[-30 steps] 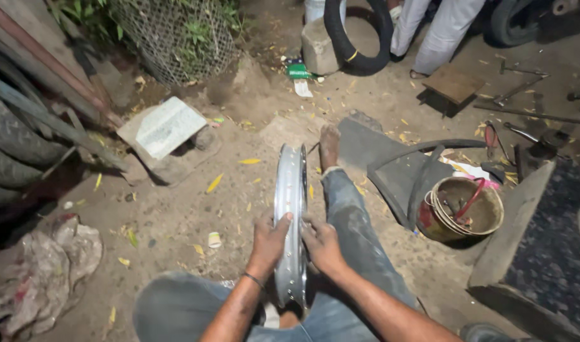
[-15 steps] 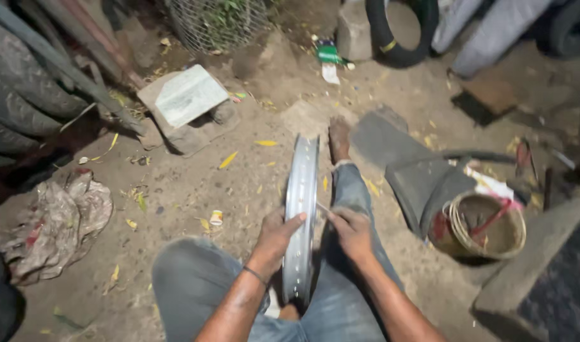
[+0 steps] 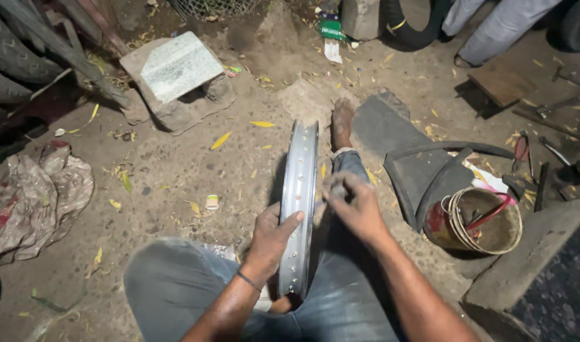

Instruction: The person sits on the ground and scrubs a bicycle wheel rim with a small brush. They rotate the wheel to clean different sections of the rim continuously.

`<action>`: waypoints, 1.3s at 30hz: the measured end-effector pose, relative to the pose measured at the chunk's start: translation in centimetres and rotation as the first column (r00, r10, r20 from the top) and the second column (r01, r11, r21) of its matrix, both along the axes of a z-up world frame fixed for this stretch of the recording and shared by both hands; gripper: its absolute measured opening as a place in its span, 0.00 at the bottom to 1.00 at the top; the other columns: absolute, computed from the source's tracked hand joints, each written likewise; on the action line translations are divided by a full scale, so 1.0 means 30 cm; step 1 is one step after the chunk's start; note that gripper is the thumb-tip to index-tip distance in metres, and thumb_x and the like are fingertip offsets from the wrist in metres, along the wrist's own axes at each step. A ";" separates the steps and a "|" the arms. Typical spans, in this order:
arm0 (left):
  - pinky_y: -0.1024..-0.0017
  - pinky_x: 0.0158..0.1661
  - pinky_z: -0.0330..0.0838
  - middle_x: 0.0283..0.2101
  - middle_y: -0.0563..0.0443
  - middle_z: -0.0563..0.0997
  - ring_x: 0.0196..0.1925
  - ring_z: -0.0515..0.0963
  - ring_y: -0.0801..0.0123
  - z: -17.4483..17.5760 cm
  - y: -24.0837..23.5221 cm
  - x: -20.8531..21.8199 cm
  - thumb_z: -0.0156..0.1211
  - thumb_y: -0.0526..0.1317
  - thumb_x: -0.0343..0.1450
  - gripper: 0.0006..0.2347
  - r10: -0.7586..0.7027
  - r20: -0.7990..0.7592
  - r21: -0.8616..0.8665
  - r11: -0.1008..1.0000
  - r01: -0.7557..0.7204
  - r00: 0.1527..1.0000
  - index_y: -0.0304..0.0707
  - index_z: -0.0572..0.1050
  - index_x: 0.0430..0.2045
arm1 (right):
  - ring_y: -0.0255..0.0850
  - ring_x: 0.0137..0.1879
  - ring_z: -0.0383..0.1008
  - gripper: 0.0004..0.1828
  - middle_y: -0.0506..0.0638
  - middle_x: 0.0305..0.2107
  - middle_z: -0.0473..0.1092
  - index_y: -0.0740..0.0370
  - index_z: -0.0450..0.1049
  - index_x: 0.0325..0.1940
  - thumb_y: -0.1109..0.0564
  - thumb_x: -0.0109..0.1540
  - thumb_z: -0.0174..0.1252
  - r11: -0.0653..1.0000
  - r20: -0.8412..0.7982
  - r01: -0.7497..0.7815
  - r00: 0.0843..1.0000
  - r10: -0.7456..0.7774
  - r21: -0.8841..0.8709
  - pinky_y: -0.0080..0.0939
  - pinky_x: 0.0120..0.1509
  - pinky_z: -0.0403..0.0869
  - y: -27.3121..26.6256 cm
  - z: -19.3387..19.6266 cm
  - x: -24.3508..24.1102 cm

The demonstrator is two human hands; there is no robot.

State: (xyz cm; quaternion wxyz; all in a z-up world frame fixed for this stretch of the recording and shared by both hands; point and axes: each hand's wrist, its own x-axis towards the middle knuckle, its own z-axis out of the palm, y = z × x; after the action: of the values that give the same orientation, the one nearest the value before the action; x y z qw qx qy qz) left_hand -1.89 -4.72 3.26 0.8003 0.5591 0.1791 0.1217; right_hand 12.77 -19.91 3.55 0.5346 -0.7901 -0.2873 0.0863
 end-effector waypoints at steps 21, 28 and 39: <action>0.77 0.32 0.73 0.31 0.53 0.82 0.30 0.78 0.77 -0.014 0.016 -0.008 0.63 0.35 0.74 0.08 0.007 -0.015 0.016 1.000 -0.007 1.000 0.27 0.80 0.40 | 0.30 0.36 0.74 0.11 0.44 0.32 0.77 0.62 0.81 0.43 0.62 0.57 0.69 0.990 -0.116 -0.114 0.986 0.123 0.082 0.34 0.41 0.73 0.002 0.008 0.024; 0.76 0.33 0.73 0.32 0.52 0.81 0.31 0.78 0.76 -0.006 0.014 -0.034 0.61 0.37 0.73 0.10 -0.043 -0.021 -0.002 0.999 0.043 0.999 0.29 0.80 0.43 | 0.32 0.36 0.78 0.05 0.46 0.28 0.79 0.63 0.81 0.37 0.60 0.60 0.69 0.953 -0.124 -0.301 0.945 0.303 0.032 0.35 0.43 0.76 -0.024 0.035 0.015; 0.77 0.40 0.76 0.37 0.54 0.84 0.39 0.81 0.79 0.007 0.009 -0.089 0.58 0.39 0.72 0.12 0.018 -0.056 0.254 0.967 -0.003 0.998 0.31 0.77 0.45 | 0.29 0.28 0.75 0.08 0.47 0.20 0.74 0.66 0.74 0.33 0.58 0.62 0.62 0.974 -0.270 -0.216 0.944 0.190 -0.068 0.35 0.32 0.71 -0.042 -0.185 -0.189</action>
State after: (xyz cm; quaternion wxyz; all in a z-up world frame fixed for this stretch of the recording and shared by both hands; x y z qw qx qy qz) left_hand -4.57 -4.45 3.46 0.7158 0.6595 0.1882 0.1313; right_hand 7.11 -21.17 -2.00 0.5172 -0.7629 -0.2897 0.2581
